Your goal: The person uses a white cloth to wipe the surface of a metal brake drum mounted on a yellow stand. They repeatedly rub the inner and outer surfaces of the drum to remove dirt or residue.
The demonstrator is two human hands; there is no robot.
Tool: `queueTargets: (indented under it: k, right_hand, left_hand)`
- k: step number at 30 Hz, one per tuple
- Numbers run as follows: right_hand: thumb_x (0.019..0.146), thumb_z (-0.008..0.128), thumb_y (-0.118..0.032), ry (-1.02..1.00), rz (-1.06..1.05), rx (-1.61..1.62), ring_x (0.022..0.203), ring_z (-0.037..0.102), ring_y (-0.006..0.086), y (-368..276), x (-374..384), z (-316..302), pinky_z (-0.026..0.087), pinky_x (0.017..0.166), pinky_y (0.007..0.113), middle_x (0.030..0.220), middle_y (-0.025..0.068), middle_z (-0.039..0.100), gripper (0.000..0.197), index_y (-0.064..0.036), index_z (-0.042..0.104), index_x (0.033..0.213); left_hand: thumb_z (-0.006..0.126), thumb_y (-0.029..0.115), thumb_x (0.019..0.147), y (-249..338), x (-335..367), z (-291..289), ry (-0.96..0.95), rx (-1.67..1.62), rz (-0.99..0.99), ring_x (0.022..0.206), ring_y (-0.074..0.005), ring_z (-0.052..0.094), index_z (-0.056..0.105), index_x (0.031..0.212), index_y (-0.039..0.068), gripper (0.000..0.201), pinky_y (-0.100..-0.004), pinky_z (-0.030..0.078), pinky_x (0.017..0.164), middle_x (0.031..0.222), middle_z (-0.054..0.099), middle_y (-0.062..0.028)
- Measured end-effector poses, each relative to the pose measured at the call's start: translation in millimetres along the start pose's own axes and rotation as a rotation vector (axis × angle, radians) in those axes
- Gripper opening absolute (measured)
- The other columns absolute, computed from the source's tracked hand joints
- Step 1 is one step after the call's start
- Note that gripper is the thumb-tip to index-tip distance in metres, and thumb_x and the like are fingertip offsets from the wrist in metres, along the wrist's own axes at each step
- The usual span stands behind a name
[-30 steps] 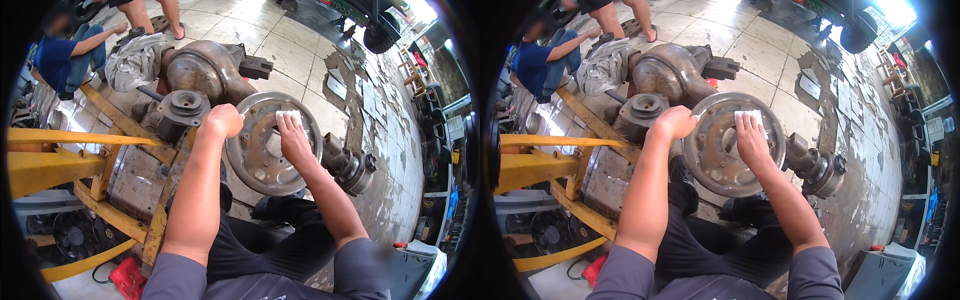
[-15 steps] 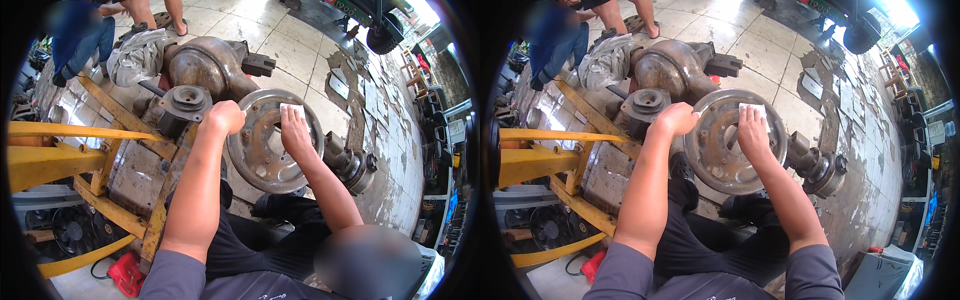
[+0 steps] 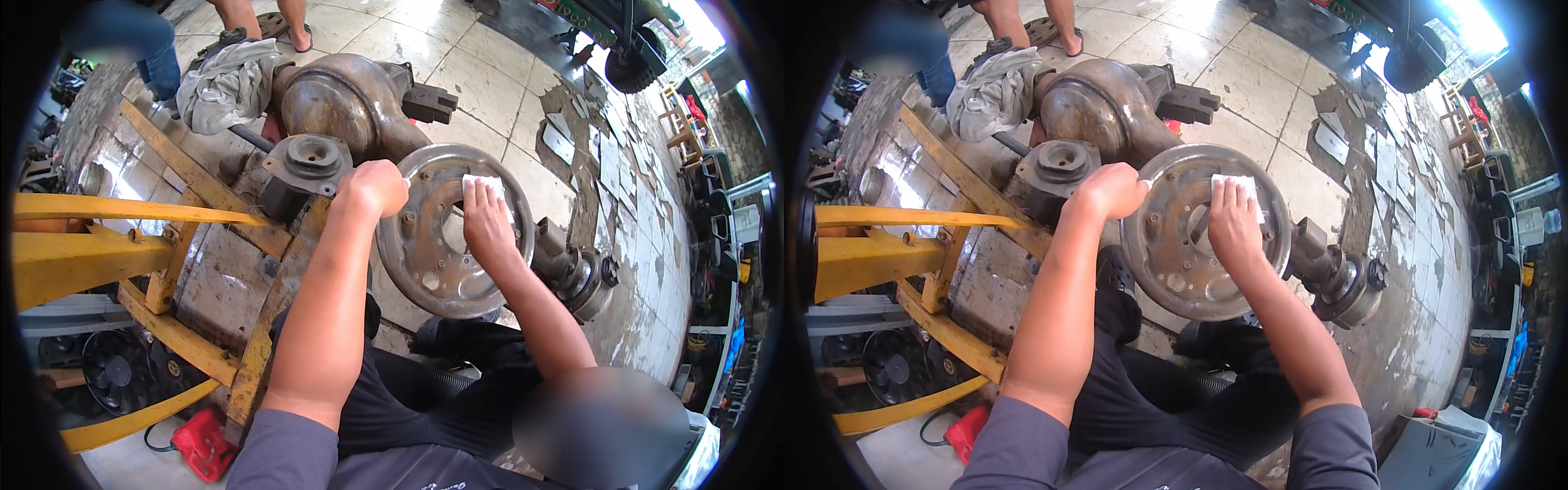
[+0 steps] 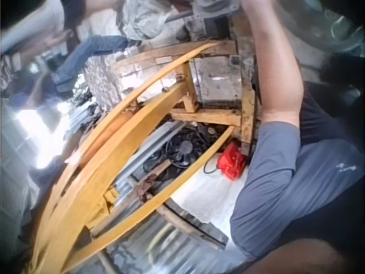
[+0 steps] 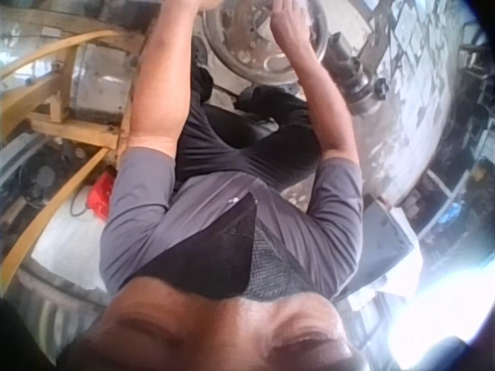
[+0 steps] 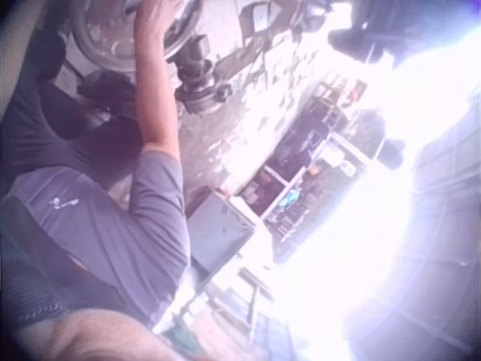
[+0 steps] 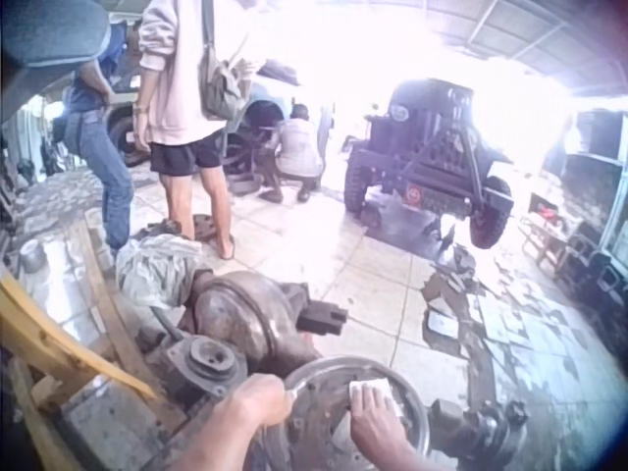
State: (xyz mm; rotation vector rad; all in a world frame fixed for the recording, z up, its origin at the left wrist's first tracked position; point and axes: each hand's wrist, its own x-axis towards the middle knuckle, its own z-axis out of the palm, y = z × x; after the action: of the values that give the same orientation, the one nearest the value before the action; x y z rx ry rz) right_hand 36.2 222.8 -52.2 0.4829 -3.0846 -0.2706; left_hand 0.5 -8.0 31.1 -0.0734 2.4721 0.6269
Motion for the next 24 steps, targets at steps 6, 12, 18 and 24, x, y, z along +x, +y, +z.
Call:
queueTargets:
  k: [6, 12, 18, 24]
  right_hand:
    - [0.096, 0.048, -0.008, 0.033, 0.039, 0.011, 0.134, 0.049, 0.0416, 2, 7, 0, 0.042, 0.109, 0.052, 0.146, 0.0286, 0.048, 0.051, 0.0108, 0.042, 0.143]
    - [0.096, 0.049, -0.006, 0.04, 0.014, -0.023, 0.137, 0.047, 0.0403, 5, 9, -4, 0.04, 0.112, 0.051, 0.146, 0.0284, 0.047, 0.053, 0.0094, 0.039, 0.145]
    - [0.096, 0.047, -0.006, 0.007, -0.014, 0.036, 0.139, 0.044, 0.0406, -4, -9, 1, 0.039, 0.114, 0.051, 0.15, 0.0294, 0.043, 0.052, 0.0086, 0.039, 0.146]
    - [0.094, 0.049, -0.008, 0.023, 0.005, 0.052, 0.137, 0.047, 0.0399, -1, 7, -6, 0.039, 0.113, 0.05, 0.148, 0.0267, 0.046, 0.052, 0.0071, 0.043, 0.144]
  left_hand:
    - [0.049, 0.033, 0.101, -4, 0, 1, 0.001, 0.007, 0.022, 0.119, -0.0389, 0.06, 0.068, 0.119, -0.002, 0.044, -0.0454, 0.047, 0.102, 0.123, 0.065, -0.024]
    - [0.049, 0.034, 0.101, -2, 2, 4, -0.004, 0.034, 0.026, 0.118, -0.0392, 0.061, 0.068, 0.119, -0.002, 0.044, -0.0456, 0.048, 0.102, 0.124, 0.065, -0.024]
    - [0.053, 0.035, 0.1, 1, 5, 2, 0.011, 0.019, 0.004, 0.118, -0.0369, 0.063, 0.07, 0.119, 0.003, 0.041, -0.0452, 0.05, 0.1, 0.126, 0.067, -0.0186]
    - [0.057, 0.036, 0.098, -13, 21, 15, 0.043, 0.066, 0.052, 0.119, -0.036, 0.063, 0.072, 0.119, 0.006, 0.039, -0.0444, 0.051, 0.1, 0.126, 0.067, -0.0186]
